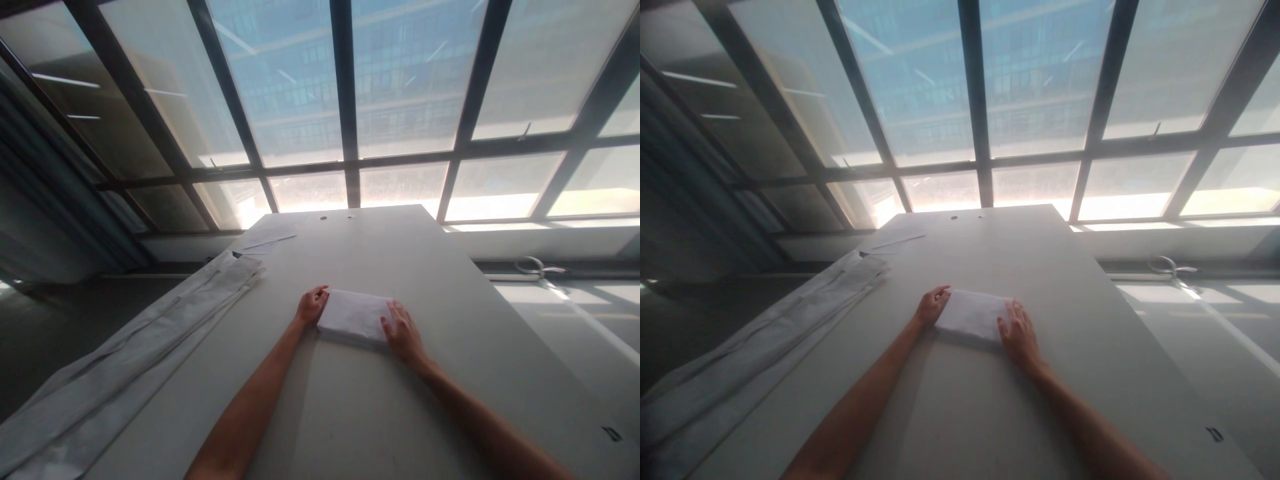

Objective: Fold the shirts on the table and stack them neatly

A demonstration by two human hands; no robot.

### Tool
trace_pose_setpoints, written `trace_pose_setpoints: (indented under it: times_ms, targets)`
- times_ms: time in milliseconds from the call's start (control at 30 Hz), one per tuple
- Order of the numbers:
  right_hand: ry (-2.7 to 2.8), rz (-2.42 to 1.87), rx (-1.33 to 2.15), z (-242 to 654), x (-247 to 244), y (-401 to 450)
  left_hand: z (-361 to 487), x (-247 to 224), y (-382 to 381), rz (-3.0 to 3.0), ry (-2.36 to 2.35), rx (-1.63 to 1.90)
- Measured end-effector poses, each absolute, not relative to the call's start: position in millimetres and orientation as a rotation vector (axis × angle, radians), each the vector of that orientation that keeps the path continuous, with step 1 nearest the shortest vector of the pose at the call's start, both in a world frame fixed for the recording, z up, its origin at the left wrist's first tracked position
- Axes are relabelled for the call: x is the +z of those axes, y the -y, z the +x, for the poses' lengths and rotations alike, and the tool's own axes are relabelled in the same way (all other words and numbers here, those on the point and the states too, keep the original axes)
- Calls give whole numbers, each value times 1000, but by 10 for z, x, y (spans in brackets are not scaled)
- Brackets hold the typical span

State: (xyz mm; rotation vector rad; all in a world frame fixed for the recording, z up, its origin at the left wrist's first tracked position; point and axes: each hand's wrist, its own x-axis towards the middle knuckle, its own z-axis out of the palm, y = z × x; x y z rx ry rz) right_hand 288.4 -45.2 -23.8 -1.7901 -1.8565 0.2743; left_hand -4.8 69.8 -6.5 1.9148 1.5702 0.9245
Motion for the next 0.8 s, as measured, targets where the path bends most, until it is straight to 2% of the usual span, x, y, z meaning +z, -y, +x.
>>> trace_pose_setpoints:
  times_ms: [400,633,800]
  targets:
    - [2044,-1844,199,2772,-231,535,122,-24,-967,1806,-1493,973]
    - [2167,-1862,85,2998,-266,404,60,-80,-897,1745,-1362,950]
    - [2276,-1844,82,3234,-255,208,103,-96,-818,1935,-1447,861]
